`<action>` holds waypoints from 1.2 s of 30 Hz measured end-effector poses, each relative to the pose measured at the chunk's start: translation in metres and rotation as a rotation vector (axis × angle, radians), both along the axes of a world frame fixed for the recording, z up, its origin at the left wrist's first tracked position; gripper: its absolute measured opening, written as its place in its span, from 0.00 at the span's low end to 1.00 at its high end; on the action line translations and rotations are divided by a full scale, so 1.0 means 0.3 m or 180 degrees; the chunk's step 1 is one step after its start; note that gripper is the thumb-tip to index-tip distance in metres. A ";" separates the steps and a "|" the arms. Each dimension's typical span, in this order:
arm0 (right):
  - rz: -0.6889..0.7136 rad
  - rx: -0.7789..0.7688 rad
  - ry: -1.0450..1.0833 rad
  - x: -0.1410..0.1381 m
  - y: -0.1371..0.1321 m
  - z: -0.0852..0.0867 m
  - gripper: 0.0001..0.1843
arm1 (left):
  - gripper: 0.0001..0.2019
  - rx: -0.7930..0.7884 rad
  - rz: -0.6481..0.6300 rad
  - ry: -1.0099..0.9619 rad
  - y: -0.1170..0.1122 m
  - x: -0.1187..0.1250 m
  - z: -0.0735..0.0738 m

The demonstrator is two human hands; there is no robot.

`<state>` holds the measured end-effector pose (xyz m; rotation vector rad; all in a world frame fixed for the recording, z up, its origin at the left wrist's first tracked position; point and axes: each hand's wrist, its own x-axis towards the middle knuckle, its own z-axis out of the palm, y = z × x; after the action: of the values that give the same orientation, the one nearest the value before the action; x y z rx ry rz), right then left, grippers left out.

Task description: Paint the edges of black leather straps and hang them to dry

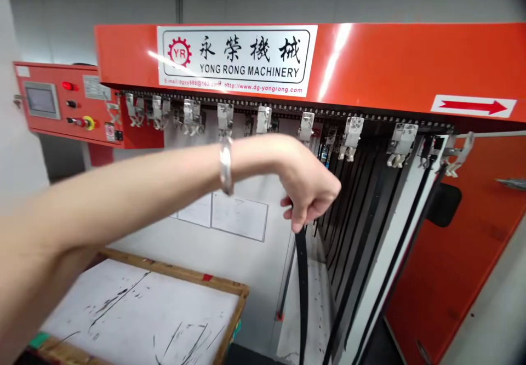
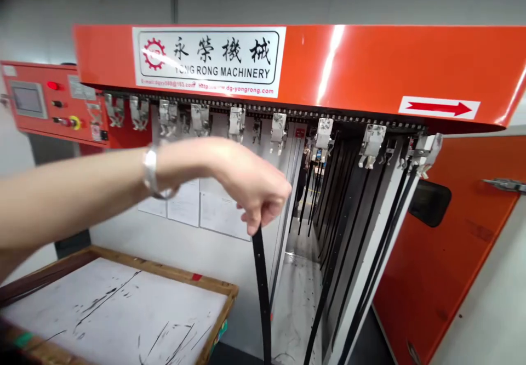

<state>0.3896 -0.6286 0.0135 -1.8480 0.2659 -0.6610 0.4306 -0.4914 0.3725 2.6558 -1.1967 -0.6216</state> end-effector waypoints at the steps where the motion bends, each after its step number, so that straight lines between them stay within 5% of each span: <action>1: 0.0032 0.0075 -0.0095 -0.015 0.004 0.025 0.27 | 0.16 -0.0091 -0.0201 -0.0044 -0.042 0.020 -0.055; 5: 0.0932 0.0821 -0.0703 -0.005 0.062 0.166 0.24 | 0.24 -0.0655 -0.1329 -0.0660 -0.137 0.070 -0.227; 8: 0.1267 0.1380 -0.1060 0.076 0.117 0.264 0.24 | 0.15 -0.1307 -0.1970 -0.1758 -0.128 0.086 -0.252; 10: 0.1174 0.1518 -0.1266 0.137 0.129 0.306 0.25 | 0.03 -0.2222 -0.1605 -0.2332 -0.117 0.103 -0.226; 12: 0.1086 0.1539 -0.1448 0.186 0.121 0.331 0.26 | 0.16 -0.3086 -0.0747 -0.2343 -0.129 0.134 -0.179; 14: 0.1033 0.1543 -0.1552 0.219 0.101 0.347 0.27 | 0.23 -0.3557 0.0052 -0.1768 -0.169 0.182 -0.120; 16: 0.1005 0.1551 -0.1590 0.240 0.079 0.361 0.28 | 0.24 -0.3723 0.0348 -0.0868 -0.225 0.238 -0.058; 20: 0.0970 0.1511 -0.1629 0.269 0.047 0.385 0.28 | 0.16 -0.4023 0.0182 0.0489 -0.303 0.322 0.033; 24: 0.0974 0.1350 -0.1736 0.301 0.020 0.420 0.25 | 0.15 -0.4083 0.0229 0.0651 -0.305 0.349 0.052; 31: 0.0966 0.1262 -0.1870 0.347 -0.025 0.501 0.24 | 0.15 -0.4161 0.0137 0.0679 -0.287 0.351 0.032; 36: 0.0944 0.1188 -0.1866 0.375 -0.049 0.513 0.24 | 0.13 -0.3989 -0.0033 0.0300 -0.258 0.360 -0.062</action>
<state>0.5022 -0.6432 0.1675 -1.2393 -0.2531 -0.8446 0.5385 -0.5688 0.3539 1.5281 -1.0339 0.0624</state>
